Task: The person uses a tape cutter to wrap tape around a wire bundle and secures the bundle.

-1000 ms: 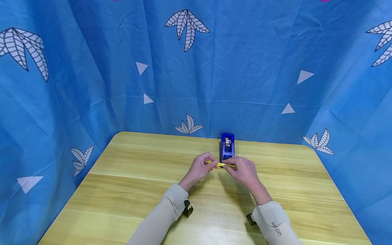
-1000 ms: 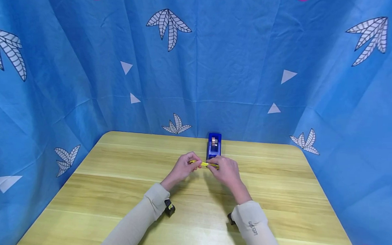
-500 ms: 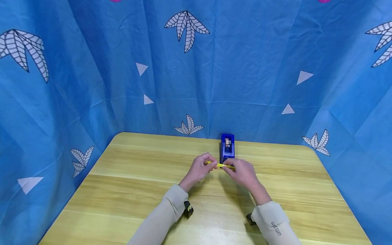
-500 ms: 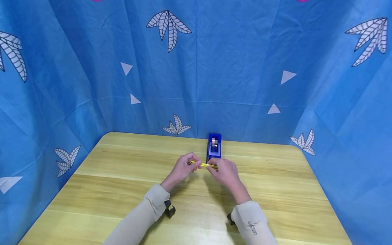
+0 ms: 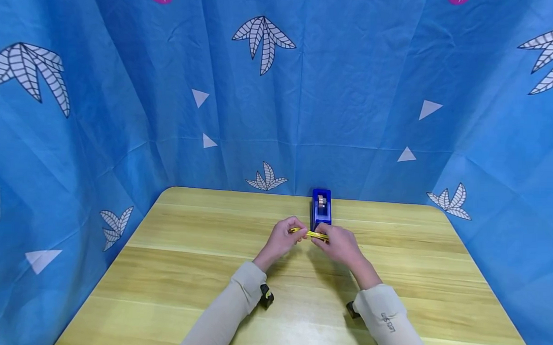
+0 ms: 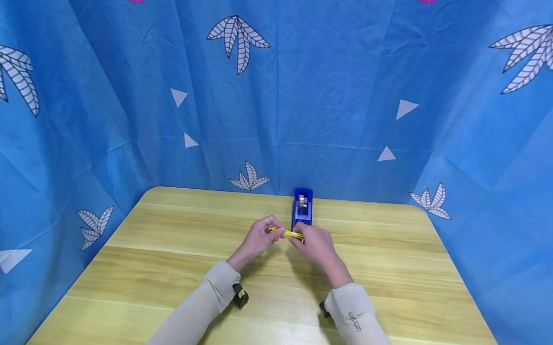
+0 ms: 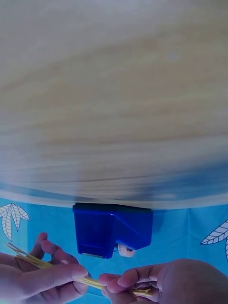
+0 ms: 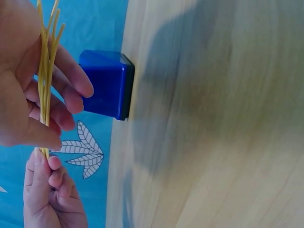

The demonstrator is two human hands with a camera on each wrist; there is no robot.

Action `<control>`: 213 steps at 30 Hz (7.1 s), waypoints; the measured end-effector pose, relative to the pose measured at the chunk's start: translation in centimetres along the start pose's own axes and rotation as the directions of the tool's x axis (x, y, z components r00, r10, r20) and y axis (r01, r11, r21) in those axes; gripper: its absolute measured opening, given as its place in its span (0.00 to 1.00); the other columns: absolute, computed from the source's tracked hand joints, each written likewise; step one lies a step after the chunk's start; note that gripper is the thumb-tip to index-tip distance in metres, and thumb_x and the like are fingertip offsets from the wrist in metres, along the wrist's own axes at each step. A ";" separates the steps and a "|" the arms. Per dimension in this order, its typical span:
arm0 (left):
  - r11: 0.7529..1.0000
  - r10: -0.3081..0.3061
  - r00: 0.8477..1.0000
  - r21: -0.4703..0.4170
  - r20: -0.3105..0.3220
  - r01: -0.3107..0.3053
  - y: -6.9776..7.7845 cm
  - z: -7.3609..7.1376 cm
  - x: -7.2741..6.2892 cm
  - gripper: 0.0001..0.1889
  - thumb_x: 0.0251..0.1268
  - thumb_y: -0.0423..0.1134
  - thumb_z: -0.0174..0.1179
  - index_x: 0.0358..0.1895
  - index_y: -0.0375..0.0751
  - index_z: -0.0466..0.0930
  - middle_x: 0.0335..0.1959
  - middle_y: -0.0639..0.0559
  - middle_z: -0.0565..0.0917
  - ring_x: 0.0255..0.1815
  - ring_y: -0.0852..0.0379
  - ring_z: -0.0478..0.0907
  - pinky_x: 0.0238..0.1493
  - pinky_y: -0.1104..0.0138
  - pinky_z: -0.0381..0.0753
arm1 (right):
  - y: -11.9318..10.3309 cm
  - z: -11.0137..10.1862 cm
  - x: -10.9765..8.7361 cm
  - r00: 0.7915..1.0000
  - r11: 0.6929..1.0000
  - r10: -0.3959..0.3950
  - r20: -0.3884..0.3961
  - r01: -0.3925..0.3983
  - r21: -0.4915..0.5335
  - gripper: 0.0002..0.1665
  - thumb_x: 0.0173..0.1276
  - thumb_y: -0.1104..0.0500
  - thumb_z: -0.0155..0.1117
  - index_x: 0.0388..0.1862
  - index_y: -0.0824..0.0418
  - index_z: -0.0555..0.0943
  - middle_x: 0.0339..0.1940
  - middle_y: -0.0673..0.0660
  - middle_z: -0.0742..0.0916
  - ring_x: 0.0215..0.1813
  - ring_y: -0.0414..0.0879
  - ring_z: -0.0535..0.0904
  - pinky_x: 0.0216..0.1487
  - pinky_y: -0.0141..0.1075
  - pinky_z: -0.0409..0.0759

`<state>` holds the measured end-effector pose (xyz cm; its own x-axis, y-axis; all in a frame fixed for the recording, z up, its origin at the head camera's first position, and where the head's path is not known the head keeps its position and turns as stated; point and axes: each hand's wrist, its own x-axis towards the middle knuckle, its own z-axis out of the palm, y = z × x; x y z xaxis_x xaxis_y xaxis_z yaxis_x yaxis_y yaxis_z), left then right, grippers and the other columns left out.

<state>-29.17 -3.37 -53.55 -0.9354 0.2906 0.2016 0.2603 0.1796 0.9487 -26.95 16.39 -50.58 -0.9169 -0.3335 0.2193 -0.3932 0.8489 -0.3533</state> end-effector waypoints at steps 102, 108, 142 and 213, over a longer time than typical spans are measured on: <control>0.995 -0.099 0.994 0.004 -0.037 0.099 -0.3 -2.8 -1.1 0.04 0.74 0.36 0.64 0.43 0.39 0.84 0.39 0.43 0.91 0.38 0.42 0.85 0.38 0.64 0.86 | 2.9 -1.8 -1.4 0.990 0.931 0.122 0.073 -0.140 0.337 0.10 0.72 0.56 0.70 0.47 0.57 0.92 0.42 0.57 0.93 0.32 0.49 0.87 0.28 0.37 0.79; 0.994 -0.110 0.993 -0.008 -0.049 0.110 -0.3 -3.2 -1.2 0.04 0.74 0.35 0.63 0.44 0.38 0.83 0.40 0.39 0.90 0.38 0.41 0.84 0.37 0.65 0.85 | 3.4 -1.4 -1.5 0.986 0.895 0.159 0.045 -0.163 0.416 0.11 0.73 0.57 0.69 0.49 0.60 0.91 0.50 0.63 0.91 0.33 0.53 0.89 0.25 0.35 0.79; 0.996 -0.085 0.992 0.019 -0.091 0.087 -0.3 -3.9 -0.8 0.04 0.76 0.38 0.62 0.44 0.41 0.83 0.42 0.35 0.89 0.35 0.40 0.83 0.32 0.65 0.82 | 2.6 0.0 -0.4 0.972 0.842 0.223 -0.076 -0.152 0.518 0.09 0.75 0.61 0.67 0.48 0.65 0.89 0.49 0.66 0.90 0.28 0.40 0.84 0.28 0.31 0.82; 0.871 -0.109 0.991 0.488 0.072 0.061 -2.0 -5.9 -1.7 0.04 0.67 0.29 0.68 0.41 0.40 0.84 0.40 0.48 0.83 0.41 0.56 0.75 0.46 0.62 0.78 | 3.1 3.2 0.1 0.981 0.878 0.135 0.139 -0.184 0.442 0.08 0.72 0.64 0.69 0.47 0.63 0.89 0.45 0.60 0.91 0.25 0.42 0.80 0.26 0.33 0.79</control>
<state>-29.52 -9.80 -54.36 -0.9386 0.3360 0.0787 0.2868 0.6329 0.7192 -28.51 17.65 -54.57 -0.9622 -0.2692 0.0409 -0.2069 0.6252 -0.7525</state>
